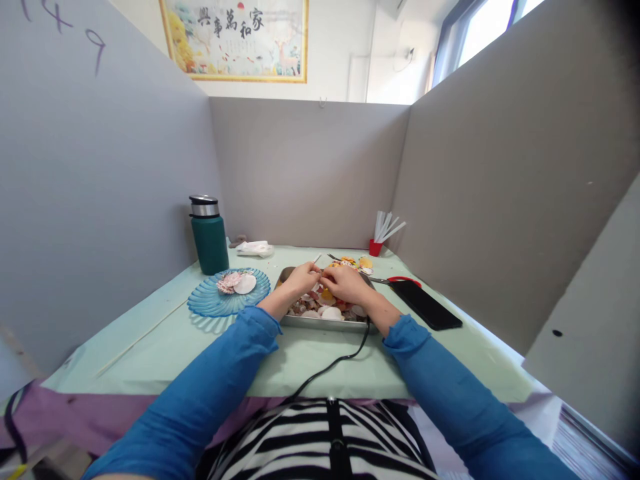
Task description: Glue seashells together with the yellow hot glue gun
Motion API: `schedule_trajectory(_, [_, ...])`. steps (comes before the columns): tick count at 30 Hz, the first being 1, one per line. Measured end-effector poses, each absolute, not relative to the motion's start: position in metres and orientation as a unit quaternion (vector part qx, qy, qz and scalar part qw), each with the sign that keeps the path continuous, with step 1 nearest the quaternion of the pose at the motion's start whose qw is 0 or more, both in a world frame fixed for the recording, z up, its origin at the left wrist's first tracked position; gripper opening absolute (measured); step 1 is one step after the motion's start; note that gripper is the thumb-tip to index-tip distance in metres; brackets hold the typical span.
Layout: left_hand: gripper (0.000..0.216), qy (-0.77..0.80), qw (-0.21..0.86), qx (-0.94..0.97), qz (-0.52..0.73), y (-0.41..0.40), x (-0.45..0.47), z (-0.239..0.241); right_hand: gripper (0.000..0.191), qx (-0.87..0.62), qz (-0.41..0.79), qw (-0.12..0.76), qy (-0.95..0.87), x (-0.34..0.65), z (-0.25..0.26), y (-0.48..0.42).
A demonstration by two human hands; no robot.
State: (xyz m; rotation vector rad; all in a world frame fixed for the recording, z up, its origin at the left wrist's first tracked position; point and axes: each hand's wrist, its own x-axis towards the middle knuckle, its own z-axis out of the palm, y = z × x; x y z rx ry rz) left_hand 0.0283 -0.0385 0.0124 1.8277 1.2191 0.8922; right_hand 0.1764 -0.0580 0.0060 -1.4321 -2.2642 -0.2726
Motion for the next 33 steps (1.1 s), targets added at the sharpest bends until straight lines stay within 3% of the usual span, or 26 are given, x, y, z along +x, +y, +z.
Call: schedule_trajectory(33, [0.006,0.467,0.384,0.71,0.36,-0.0415,0.0274,0.0166,0.027,-0.505,-0.093,0.251,-0.82,0.1761,0.0056,-0.0582])
